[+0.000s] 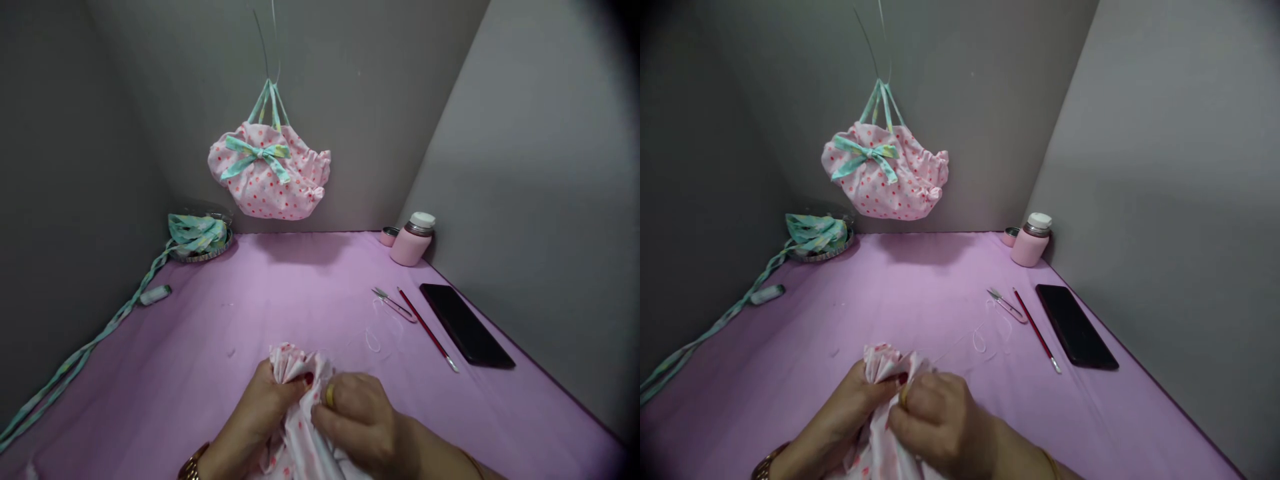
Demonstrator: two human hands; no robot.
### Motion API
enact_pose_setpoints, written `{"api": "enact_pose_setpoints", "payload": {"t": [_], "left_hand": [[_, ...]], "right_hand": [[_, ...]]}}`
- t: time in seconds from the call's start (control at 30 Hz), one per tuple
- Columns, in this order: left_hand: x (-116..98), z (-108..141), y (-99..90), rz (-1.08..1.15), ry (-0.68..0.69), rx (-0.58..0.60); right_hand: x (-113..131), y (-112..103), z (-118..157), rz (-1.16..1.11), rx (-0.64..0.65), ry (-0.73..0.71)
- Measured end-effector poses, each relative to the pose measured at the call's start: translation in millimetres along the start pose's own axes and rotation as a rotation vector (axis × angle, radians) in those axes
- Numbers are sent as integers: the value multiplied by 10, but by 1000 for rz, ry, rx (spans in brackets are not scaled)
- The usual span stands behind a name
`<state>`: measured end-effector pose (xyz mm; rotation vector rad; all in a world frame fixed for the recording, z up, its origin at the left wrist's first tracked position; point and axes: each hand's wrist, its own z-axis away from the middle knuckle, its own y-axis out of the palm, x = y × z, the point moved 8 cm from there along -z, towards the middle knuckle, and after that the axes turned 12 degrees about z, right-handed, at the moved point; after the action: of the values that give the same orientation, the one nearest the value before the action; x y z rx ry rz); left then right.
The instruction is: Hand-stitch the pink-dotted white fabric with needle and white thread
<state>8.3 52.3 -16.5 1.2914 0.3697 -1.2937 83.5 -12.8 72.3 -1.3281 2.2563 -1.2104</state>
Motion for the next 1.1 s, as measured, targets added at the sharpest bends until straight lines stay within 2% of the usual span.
{"api": "enact_pose_setpoints", "payload": {"t": [0.07,0.13,0.2,0.27,0.3,0.37,0.43,0.5,0.53,0.6,0.63,0.7,0.73,0.77,0.83,0.9,0.97,1.03,1.1], "left_hand": [[-5,5,-15,35,-20,-27],[-31,17,18,100,-30,-13],[-58,31,51,155,-40,1],[-61,38,36,184,-59,-24],[-57,37,10,191,-66,-47],[-50,29,-45,211,-66,-82],[-50,21,-80,233,-53,-92],[-48,20,-87,238,-50,-90],[-50,22,-85,234,-48,-90],[-60,30,-74,222,-41,-89],[-66,32,-67,218,-36,-87],[-77,32,-59,219,-27,-84],[-79,30,-53,223,-26,-78],[-82,26,-45,228,-24,-69],[-90,21,-23,232,-17,-43],[-101,23,1,226,-4,-14],[-107,30,8,228,4,-6],[-102,39,1,233,-2,-17],[-83,44,-21,243,-26,-42]], "right_hand": [[69,12,-5,-131,24,18],[-38,-23,-23,-321,-54,185],[-368,-119,34,-610,-270,471],[-820,-191,234,-943,-519,802],[-1026,-240,343,-1037,-591,924],[-1423,-571,645,-951,-851,1071],[-1652,-1081,1030,-610,-1227,1095],[-1705,-1383,1254,-401,-1427,1045],[-1688,-1447,1294,-326,-1462,1021],[-1625,-1375,1200,-263,-1346,1016],[-1588,-1239,1065,-262,-1180,1031],[-1468,-810,770,-340,-809,1060],[-1372,-513,589,-392,-523,1043],[-1245,-251,463,-435,-306,1015],[-991,128,316,-478,-15,951],[-796,305,225,-508,104,868],[-691,387,180,-625,140,818],[-704,418,214,-855,113,865],[-799,366,297,-1121,19,924]]}}
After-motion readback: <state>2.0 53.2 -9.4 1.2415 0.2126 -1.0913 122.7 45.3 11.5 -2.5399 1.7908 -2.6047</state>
